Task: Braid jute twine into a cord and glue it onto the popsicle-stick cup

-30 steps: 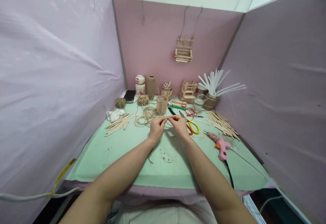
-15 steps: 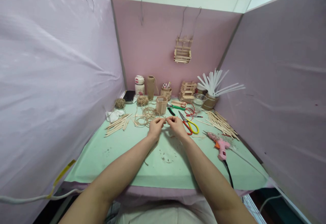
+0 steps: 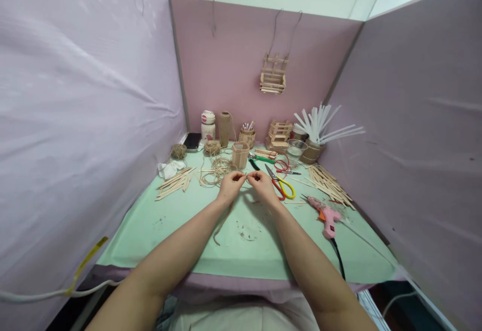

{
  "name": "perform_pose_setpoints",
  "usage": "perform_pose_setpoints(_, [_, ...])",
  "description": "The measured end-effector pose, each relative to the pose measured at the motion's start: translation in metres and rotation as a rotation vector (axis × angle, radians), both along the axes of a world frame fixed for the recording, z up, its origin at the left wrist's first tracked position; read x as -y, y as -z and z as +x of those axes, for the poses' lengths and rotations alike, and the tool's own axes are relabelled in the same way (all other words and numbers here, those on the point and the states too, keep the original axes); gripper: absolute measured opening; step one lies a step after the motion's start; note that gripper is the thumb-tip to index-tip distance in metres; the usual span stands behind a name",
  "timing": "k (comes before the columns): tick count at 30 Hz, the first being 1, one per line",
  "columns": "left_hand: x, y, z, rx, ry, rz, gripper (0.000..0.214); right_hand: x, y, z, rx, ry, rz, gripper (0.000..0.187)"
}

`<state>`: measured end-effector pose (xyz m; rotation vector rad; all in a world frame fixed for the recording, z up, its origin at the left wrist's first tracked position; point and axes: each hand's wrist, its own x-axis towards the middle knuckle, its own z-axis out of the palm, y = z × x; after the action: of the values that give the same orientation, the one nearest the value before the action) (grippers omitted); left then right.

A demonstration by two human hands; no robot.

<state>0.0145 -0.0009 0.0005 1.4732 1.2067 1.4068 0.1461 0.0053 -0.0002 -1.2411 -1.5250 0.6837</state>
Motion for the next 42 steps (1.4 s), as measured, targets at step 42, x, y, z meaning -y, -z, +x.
perform_pose_setpoints(42, [-0.006, -0.002, -0.001, 0.675, 0.300, -0.611, 0.011, 0.008, -0.003, -0.003, 0.095, -0.163, 0.256, 0.015])
